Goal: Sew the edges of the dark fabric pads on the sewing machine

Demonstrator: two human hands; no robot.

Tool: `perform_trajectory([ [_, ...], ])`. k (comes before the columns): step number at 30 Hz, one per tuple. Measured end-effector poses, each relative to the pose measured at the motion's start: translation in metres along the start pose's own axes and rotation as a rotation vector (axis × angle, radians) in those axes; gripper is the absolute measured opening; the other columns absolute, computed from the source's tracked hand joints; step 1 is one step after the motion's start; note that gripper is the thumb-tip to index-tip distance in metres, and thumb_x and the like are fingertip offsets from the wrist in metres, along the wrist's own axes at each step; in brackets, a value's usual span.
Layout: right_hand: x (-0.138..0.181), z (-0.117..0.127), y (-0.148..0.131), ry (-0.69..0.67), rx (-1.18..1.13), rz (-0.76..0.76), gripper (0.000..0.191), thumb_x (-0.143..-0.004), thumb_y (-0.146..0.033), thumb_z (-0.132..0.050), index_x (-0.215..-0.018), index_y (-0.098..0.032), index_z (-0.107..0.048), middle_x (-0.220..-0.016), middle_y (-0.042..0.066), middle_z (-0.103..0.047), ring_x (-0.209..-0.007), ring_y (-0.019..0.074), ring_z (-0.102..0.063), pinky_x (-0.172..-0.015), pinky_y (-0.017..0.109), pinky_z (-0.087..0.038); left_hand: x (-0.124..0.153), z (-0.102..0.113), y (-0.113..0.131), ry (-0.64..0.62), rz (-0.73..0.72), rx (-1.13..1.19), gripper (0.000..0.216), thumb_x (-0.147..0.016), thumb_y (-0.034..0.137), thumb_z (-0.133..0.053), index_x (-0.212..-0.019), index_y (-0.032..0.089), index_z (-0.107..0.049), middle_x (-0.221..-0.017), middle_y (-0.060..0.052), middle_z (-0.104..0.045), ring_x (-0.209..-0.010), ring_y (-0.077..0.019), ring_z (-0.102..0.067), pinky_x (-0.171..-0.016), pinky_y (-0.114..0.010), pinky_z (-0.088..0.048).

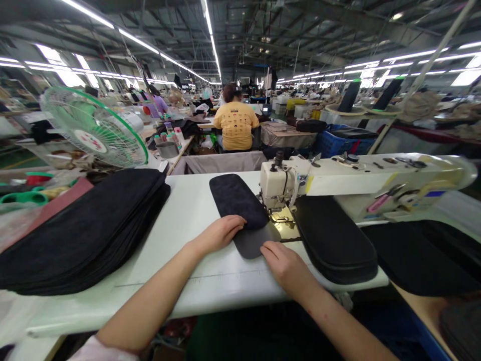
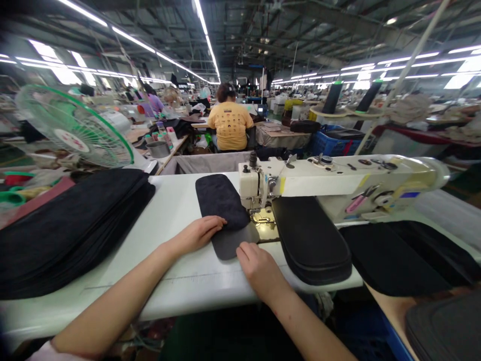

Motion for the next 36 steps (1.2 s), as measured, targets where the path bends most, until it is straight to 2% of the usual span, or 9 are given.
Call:
perform_trajectory([
  [6, -0.025, -0.013, 0.013, -0.170, 0.058, -0.034, 0.022, -0.095, -0.004, -0.051, -0.088, -0.017, -0.067, -0.087, 0.006, -0.065, -0.079, 0.0181, -0.059, -0.070, 0.029, -0.043, -0.002, -0.002, 0.007, -0.044, 0.006, 0.061, 0.027, -0.104, 0.025, -0.039, -0.109, 0.017, -0.064, -0.112, -0.010, -0.070, -0.106, -0.0200, -0.066, -0.096, -0.035, -0.053],
  [12, -0.055, -0.022, 0.018, -0.168, 0.049, -0.195, 0.019, -0.098, -0.009, -0.050, -0.085, -0.018, -0.061, -0.085, 0.005, -0.063, -0.082, 0.0202, -0.058, -0.071, 0.032, -0.036, -0.002, -0.002, 0.012, -0.069, 0.012, 0.095, 0.029, -0.104, 0.025, -0.036, -0.107, 0.017, -0.064, -0.111, -0.011, -0.070, -0.105, -0.0203, -0.065, -0.096, -0.035, -0.053],
  [16, -0.056, -0.017, 0.017, -0.192, -0.010, -0.288, 0.017, -0.097, -0.009, -0.054, -0.085, -0.019, -0.059, -0.082, 0.001, -0.065, -0.076, 0.0170, -0.059, -0.068, 0.030, -0.034, -0.002, -0.002, 0.010, -0.082, 0.016, 0.113, 0.028, -0.104, 0.026, -0.037, -0.108, 0.017, -0.063, -0.113, -0.011, -0.070, -0.106, -0.0205, -0.065, -0.096, -0.034, -0.052],
  [20, -0.058, -0.015, 0.018, -0.229, -0.062, -0.314, 0.015, -0.096, -0.011, -0.059, -0.084, -0.020, -0.059, -0.082, -0.001, -0.066, -0.078, 0.0165, -0.061, -0.069, 0.030, -0.034, -0.003, -0.003, 0.007, -0.075, 0.022, 0.107, 0.026, -0.104, 0.025, -0.038, -0.109, 0.017, -0.062, -0.115, -0.010, -0.069, -0.108, -0.0200, -0.065, -0.099, -0.034, -0.051],
  [27, -0.062, -0.028, 0.020, -0.218, -0.078, -0.397, 0.011, -0.094, -0.012, -0.058, -0.087, -0.019, -0.059, -0.086, 0.002, -0.067, -0.082, 0.0184, -0.062, -0.071, 0.031, -0.035, -0.006, -0.008, 0.010, -0.092, -0.004, 0.117, 0.029, -0.104, 0.025, -0.037, -0.114, 0.017, -0.063, -0.111, -0.010, -0.070, -0.102, -0.0195, -0.066, -0.094, -0.034, -0.053],
  [32, -0.061, -0.033, 0.019, -0.203, -0.089, -0.447, 0.010, -0.092, -0.013, -0.062, -0.085, -0.020, -0.059, -0.085, 0.002, -0.067, -0.079, 0.0192, -0.062, -0.068, 0.032, -0.035, -0.005, -0.007, 0.014, -0.080, -0.072, 0.116, 0.027, -0.105, 0.027, -0.040, -0.111, 0.017, -0.065, -0.115, -0.009, -0.071, -0.108, -0.0194, -0.067, -0.098, -0.035, -0.053],
  [36, -0.044, -0.020, 0.015, -0.154, -0.128, -0.460, 0.008, -0.092, -0.021, -0.066, -0.090, -0.021, -0.059, -0.088, 0.002, -0.068, -0.083, 0.0198, -0.064, -0.072, 0.031, -0.038, -0.012, 0.000, 0.001, 0.006, -0.129, 0.032, 0.025, -0.103, 0.031, -0.047, -0.108, 0.018, -0.068, -0.112, -0.009, -0.073, -0.114, -0.0206, -0.065, -0.105, -0.038, -0.051],
])
Point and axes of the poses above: each hand's wrist, its own x-axis away from the middle knuckle, its own z-axis out of the back of the hand, y = z × x, the point moved 2 cm from there along -x, towards the middle knuckle
